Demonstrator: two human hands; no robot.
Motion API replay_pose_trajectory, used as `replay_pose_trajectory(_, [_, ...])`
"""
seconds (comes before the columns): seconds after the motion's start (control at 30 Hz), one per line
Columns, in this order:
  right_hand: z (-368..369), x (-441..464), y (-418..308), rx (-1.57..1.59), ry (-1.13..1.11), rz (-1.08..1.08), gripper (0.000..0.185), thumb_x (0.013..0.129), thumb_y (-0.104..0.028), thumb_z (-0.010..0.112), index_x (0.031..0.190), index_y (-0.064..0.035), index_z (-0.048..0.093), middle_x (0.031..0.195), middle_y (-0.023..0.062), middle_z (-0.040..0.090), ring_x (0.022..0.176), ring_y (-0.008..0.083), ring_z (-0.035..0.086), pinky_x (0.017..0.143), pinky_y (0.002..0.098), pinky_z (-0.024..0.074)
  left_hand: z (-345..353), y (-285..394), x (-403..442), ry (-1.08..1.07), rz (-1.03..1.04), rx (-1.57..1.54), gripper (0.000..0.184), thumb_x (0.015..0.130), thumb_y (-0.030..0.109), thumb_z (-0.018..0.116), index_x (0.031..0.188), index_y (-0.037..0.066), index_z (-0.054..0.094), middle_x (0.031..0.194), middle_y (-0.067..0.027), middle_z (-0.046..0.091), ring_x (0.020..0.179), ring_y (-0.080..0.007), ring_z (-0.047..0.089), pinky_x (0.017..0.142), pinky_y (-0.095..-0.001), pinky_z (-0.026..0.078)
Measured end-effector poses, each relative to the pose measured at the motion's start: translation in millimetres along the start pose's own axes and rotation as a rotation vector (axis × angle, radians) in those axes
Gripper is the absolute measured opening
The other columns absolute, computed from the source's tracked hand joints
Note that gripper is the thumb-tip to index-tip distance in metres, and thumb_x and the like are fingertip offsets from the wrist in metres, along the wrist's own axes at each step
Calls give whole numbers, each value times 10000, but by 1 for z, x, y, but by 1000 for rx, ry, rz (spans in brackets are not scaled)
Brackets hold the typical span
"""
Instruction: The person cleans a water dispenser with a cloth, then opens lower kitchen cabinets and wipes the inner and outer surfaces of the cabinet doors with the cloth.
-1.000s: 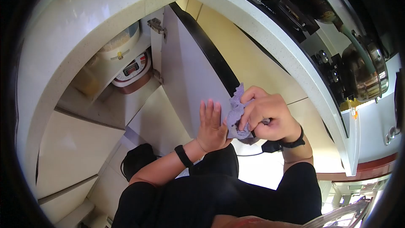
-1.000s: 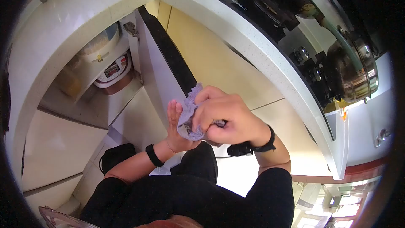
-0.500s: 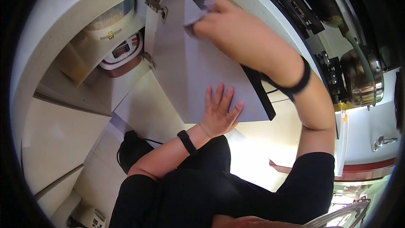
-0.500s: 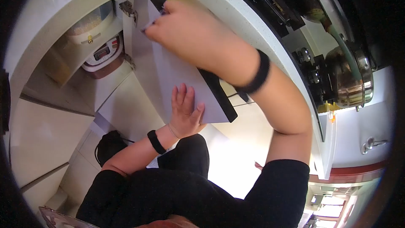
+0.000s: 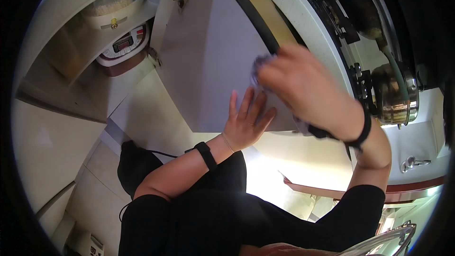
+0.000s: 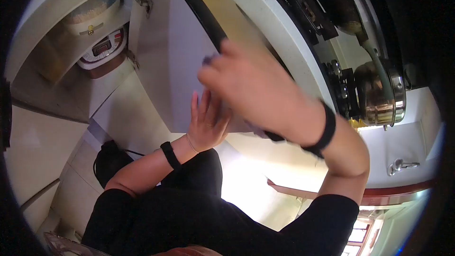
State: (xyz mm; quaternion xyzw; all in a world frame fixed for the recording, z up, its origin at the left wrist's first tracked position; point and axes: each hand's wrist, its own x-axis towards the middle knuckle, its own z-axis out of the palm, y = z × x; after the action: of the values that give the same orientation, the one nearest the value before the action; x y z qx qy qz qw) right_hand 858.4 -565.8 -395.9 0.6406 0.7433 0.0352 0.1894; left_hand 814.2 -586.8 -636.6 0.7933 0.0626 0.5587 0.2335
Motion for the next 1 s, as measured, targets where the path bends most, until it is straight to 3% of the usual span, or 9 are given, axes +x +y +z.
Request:
replay_pose_trajectory(0.1, [7, 47, 29, 26, 105, -89, 97, 671, -44, 573, 756, -61, 529, 691, 83, 549, 731, 280, 501, 688, 350, 421, 8, 1, -2, 21, -13, -42, 626, 781, 164, 570, 1340, 168, 288, 1393, -204, 270, 1278, -409, 267, 985, -623, 187])
replay_pose_trajectory(0.17, [6, 64, 37, -66, 198, -125, 98, 685, -43, 570, 776, -58, 535, 704, 83, 549, 736, 281, 502, 664, 354, 423, 5, 0, -1, 12, 19, -67, 522, 725, 84, 580, 1207, 102, 381, 1327, -285, 307, 1227, -494, 287, 984, -631, 180])
replay_pose_trajectory(0.27, [2, 46, 26, -83, 229, -114, 97, 678, -82, 544, 768, -47, 534, 687, 75, 573, 763, 296, 524, 656, 370, 428, 1, -4, -4, 52, 41, -65, 632, 710, 93, 594, 1281, 127, 325, 1362, -274, 262, 1258, -471, 254, 989, -636, 153])
replay_pose_trajectory(0.37, [-13, -3, -8, 58, -106, 131, 273, 580, -34, 629, 832, -42, 524, 805, 98, 573, 817, 291, 527, 709, 368, 433, -2, -5, -1, 41, 51, -48, 653, 713, 87, 592, 1301, 134, 312, 1377, -265, 245, 1274, -455, 237, 991, -637, 147])
replay_pose_trajectory(0.47, [-3, -62, -36, 25, -109, 108, 342, 578, -32, 649, 906, -47, 556, 849, 76, 592, 831, 249, 536, 841, 350, 421, 4, -4, 1, 30, 56, -57, 626, 737, 82, 573, 1303, 128, 312, 1385, -258, 237, 1280, -450, 233, 994, -635, 146])
replay_pose_trajectory(0.6, [-7, -77, -40, 163, -153, 285, 262, 638, -73, 615, 895, -66, 565, 894, 53, 605, 815, 242, 547, 803, 339, 425, 13, -3, 2, 70, 52, -69, 584, 768, 96, 556, 1304, 119, 325, 1384, -252, 249, 1286, -445, 223, 988, -639, 160])
replay_pose_trajectory(0.83, [5, 38, 24, 60, 129, 68, 85, 722, -74, 512, 803, -67, 536, 752, 102, 583, 798, 309, 535, 718, 367, 423, 19, 3, -10, 13, 18, -60, 511, 830, 210, 519, 1317, 181, 367, 1408, -165, 259, 1296, -381, 231, 993, -624, 174])
replay_pose_trajectory(0.9, [11, 52, 34, 57, 263, -29, 72, 718, -72, 516, 786, -63, 539, 700, 105, 572, 768, 317, 523, 697, 366, 425, 28, -1, -4, 189, -4, -143, 483, 829, 197, 512, 1299, 185, 400, 1402, -148, 279, 1294, -373, 242, 974, -637, 185])
replay_pose_trajectory(1.0, [6, 34, 22, 15, 218, 24, 89, 698, -65, 522, 787, -55, 528, 743, 107, 570, 753, 316, 519, 675, 366, 423, 17, -5, -1, 120, 53, -99, 609, 782, 113, 579, 1328, 124, 310, 1373, -222, 280, 1259, -444, 262, 945, -656, 214])
